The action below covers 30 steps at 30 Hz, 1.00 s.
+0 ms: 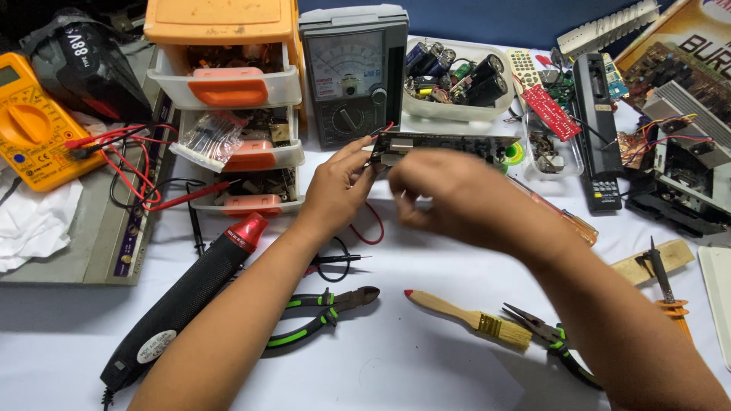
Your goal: Repairing a circuit board by soldering components, cutting wires, and testing with a multimeter.
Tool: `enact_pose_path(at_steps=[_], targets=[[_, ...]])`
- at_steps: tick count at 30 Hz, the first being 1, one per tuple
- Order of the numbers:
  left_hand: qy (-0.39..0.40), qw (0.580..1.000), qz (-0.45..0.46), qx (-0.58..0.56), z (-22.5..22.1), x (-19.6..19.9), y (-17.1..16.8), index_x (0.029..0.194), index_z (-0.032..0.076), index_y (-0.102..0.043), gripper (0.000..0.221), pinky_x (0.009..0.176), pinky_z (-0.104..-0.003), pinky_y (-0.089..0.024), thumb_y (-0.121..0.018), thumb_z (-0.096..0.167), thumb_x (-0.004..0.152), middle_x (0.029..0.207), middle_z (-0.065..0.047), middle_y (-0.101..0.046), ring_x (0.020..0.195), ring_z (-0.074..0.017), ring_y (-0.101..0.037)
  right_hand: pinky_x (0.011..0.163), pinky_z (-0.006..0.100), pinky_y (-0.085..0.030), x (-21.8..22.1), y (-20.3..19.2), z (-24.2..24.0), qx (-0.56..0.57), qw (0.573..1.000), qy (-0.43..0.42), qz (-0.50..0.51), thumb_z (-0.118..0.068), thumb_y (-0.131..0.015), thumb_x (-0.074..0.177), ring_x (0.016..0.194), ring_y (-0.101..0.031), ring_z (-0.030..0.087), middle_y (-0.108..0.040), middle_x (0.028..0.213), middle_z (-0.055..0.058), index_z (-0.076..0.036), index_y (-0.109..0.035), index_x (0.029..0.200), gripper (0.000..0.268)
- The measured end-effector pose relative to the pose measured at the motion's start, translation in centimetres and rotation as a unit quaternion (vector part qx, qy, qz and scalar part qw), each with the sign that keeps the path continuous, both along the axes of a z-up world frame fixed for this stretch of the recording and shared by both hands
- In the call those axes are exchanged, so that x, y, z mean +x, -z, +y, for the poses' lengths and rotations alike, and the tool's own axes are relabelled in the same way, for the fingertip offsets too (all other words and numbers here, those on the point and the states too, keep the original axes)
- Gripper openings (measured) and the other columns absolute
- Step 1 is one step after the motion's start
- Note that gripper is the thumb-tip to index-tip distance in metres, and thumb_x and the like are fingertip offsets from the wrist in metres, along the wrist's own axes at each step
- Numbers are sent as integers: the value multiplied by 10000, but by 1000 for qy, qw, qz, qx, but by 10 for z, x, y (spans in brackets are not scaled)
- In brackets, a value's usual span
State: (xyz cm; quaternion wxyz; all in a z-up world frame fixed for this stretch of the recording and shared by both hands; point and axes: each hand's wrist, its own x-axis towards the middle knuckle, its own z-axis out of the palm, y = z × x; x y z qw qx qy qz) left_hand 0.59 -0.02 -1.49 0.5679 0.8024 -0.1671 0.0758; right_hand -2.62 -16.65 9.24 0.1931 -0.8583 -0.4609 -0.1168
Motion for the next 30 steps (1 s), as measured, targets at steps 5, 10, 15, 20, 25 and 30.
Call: enact_pose_path(at_steps=[5,10,15,20,25,30], targets=[[48,999,-17,4,4,0,0,1027,101,-626,268,734,-271,-501,-492,272,870,1245,-187,-502,1132,-221,-524,656,328,-406,44,-41,-37,43,994,45,-88,102,-533,795,709,-506,241,-557,796,128,31,-549,887,117],[28,999,-4,35,3,0,-2,926,113,-635,220,630,-265,-463,-496,270,860,1274,-114,-501,765,-163,-624,635,375,-423,117,-34,-66,-81,969,219,-76,-59,-496,835,726,-561,274,-616,796,122,-3,-617,828,134],[38,998,-25,43,5,0,-2,966,92,-634,198,678,-283,-497,-509,184,845,1258,-140,-508,1022,-220,-573,537,427,-457,157,-8,-73,-173,946,269,-46,-99,-490,813,735,-580,310,-641,801,121,-54,-676,815,191],[41,997,-40,58,5,2,2,986,116,-638,230,690,-264,-485,-527,52,795,1256,-128,-512,1080,-220,-557,465,395,-440,179,8,-80,-191,939,284,-45,-169,-649,781,696,-577,280,-632,755,85,-98,-673,778,75],[58,996,-35,53,6,0,-3,990,131,-641,225,762,-293,-472,-534,55,808,1259,-163,-501,1176,-258,-490,414,408,-446,179,13,-81,-207,934,281,-74,-84,-517,732,660,-576,294,-629,748,81,-133,-707,787,204],[58,996,-35,53,6,-2,-5,992,169,-656,268,827,-288,-434,-528,37,796,1264,-168,-496,1155,-254,-509,559,449,-464,151,-9,-69,-252,900,355,-27,-317,-563,828,792,-582,310,-628,851,73,-169,-650,907,190]])
